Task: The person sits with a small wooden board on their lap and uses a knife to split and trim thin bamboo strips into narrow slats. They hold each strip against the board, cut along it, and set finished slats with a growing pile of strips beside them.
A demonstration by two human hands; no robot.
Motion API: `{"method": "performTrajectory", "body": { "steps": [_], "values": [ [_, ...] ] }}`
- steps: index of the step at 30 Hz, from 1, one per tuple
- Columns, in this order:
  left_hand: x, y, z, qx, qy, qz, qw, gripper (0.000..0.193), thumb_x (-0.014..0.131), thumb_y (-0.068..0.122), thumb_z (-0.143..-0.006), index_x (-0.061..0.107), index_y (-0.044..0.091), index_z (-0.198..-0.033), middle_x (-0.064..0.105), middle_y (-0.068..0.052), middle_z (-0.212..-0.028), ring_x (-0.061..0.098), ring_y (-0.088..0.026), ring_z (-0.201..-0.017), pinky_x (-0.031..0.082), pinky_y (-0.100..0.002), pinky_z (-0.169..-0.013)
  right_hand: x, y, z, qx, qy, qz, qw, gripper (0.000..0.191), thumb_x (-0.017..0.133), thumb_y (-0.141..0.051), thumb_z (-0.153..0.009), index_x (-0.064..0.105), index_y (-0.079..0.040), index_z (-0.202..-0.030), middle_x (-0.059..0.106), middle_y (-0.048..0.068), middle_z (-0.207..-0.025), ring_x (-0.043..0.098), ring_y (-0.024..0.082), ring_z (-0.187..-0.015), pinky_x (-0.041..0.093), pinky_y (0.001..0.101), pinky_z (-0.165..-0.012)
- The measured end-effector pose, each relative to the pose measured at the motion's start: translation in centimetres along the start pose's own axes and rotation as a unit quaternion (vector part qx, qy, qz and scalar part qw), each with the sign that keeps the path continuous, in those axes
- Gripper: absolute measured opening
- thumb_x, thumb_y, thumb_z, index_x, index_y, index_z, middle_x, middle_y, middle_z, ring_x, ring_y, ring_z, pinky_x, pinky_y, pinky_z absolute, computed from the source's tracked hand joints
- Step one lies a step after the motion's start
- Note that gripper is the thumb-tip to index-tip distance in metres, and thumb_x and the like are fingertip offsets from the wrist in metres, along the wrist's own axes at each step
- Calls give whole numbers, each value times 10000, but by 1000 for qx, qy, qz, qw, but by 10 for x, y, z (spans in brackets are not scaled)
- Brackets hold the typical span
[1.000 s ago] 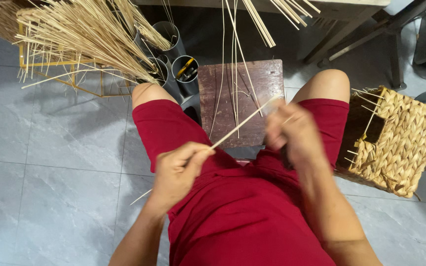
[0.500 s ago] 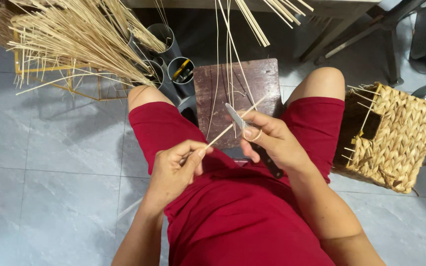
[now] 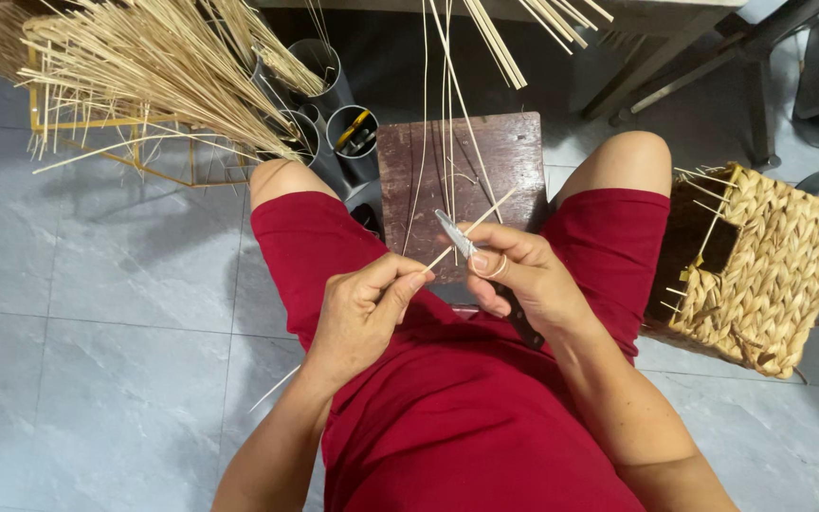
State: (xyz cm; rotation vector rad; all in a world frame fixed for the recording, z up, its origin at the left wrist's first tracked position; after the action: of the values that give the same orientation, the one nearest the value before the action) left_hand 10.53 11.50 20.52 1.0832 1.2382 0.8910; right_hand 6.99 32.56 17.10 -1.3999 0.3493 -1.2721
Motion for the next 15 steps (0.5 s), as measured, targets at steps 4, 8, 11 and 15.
{"method": "performTrajectory", "body": {
  "steps": [4, 8, 11, 15],
  "values": [
    [-1, -1, 4, -13, 4, -15, 1000, 149, 655, 175, -1011, 750, 60, -993, 610, 1, -611, 545, -38, -521, 440, -237, -479, -7, -4, -2, -21, 21, 1, 1000, 366, 630, -157, -1001, 635, 15, -1324, 571, 24, -640, 455, 76, -485, 376, 222, -458],
    [-3, -2, 9, -25, 0, 6, 1000, 159, 646, 176, -1010, 753, 61, -991, 614, -7, -625, 533, -43, -520, 430, -248, -470, -25, -12, -2, -36, 62, -18, 997, 383, 627, -139, -991, 636, 19, -1339, 561, 23, -639, 453, 84, -483, 380, 225, -463],
    [-3, -2, 9, 0, 12, -22, 1000, 152, 649, 174, -1011, 743, 55, -1000, 645, 11, -661, 563, -39, -545, 454, -242, -493, -33, -3, -4, -22, 62, -29, 997, 389, 636, -138, -990, 634, 22, -1345, 556, 30, -637, 453, 92, -488, 381, 232, -465],
    [-4, -6, 12, -31, 14, -33, 999, 146, 656, 169, -996, 758, 64, -1003, 640, 20, -644, 550, -37, -537, 450, -241, -486, -49, 5, -5, -20, 63, -14, 998, 375, 615, -119, -998, 642, 8, -1349, 546, 28, -636, 463, 100, -496, 391, 249, -478]
  ]
}}
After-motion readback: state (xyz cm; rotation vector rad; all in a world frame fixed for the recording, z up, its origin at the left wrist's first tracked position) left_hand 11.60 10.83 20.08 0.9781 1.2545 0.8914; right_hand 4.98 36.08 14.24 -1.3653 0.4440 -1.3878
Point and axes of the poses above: each hand's wrist, its own z-axis away from the middle knuckle, its own x-axis out of the palm, y = z × x, the point moved 3 cm from there along -z, towards the middle knuckle
